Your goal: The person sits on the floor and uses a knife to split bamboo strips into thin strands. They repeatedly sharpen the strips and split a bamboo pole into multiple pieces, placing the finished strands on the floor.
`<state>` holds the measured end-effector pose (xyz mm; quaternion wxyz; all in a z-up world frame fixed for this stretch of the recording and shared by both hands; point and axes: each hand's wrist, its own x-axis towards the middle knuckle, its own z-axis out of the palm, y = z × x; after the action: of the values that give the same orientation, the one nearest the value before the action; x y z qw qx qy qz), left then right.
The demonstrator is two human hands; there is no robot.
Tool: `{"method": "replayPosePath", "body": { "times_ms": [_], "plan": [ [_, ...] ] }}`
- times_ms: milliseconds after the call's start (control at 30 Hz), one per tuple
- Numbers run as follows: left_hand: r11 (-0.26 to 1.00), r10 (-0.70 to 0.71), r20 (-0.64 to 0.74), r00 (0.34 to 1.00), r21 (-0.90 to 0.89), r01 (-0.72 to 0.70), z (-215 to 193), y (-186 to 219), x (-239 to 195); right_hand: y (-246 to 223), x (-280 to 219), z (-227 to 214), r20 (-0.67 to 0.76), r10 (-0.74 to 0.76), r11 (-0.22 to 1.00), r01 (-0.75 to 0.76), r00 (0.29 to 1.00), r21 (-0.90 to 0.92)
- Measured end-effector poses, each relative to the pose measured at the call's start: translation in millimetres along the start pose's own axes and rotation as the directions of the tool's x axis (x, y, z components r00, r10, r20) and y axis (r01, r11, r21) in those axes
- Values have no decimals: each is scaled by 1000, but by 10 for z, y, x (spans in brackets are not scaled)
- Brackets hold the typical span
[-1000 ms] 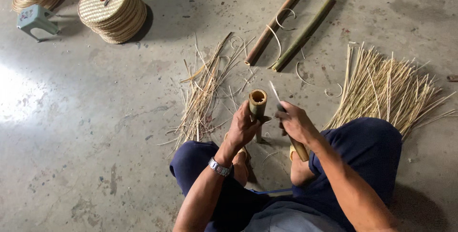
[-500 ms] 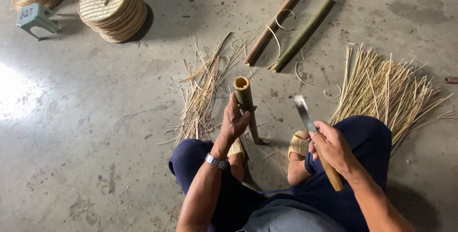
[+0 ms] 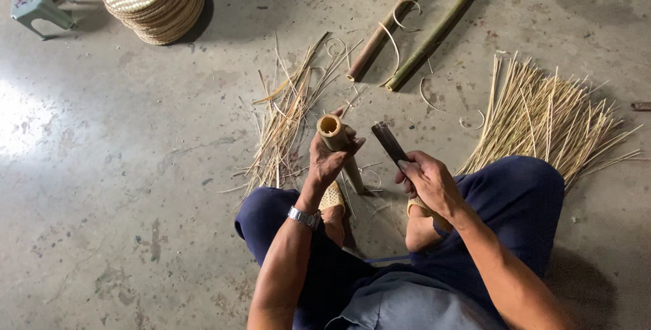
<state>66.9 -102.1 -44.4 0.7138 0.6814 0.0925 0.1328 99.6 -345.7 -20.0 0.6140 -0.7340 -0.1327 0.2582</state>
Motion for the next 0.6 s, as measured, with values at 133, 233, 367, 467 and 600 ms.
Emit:
{"method": "replayPosePath", "body": {
  "times_ms": [133,233,367,467,600],
  "plan": [
    [994,103,58,993,-25,-102,2,63,-59,-32,70,73,57,86,988,-92,995,123],
    [992,53,78,996,-118,-43,23,82,-57,-134,91,131,113,86,993,-94,990,68],
    [982,40,62,997,-185,-28,-31,0,-30,-272,72,187,173,79,995,-67,982,-74],
    [985,32,64,997,-172,-21,-90,-116,-36,-257,79,154,178,70,990,-46,981,-137],
    [979,100,21,995,-182,-95,-133,-216,-49,-54,54,50,222,63,988,-29,973,-153]
  ]
}}
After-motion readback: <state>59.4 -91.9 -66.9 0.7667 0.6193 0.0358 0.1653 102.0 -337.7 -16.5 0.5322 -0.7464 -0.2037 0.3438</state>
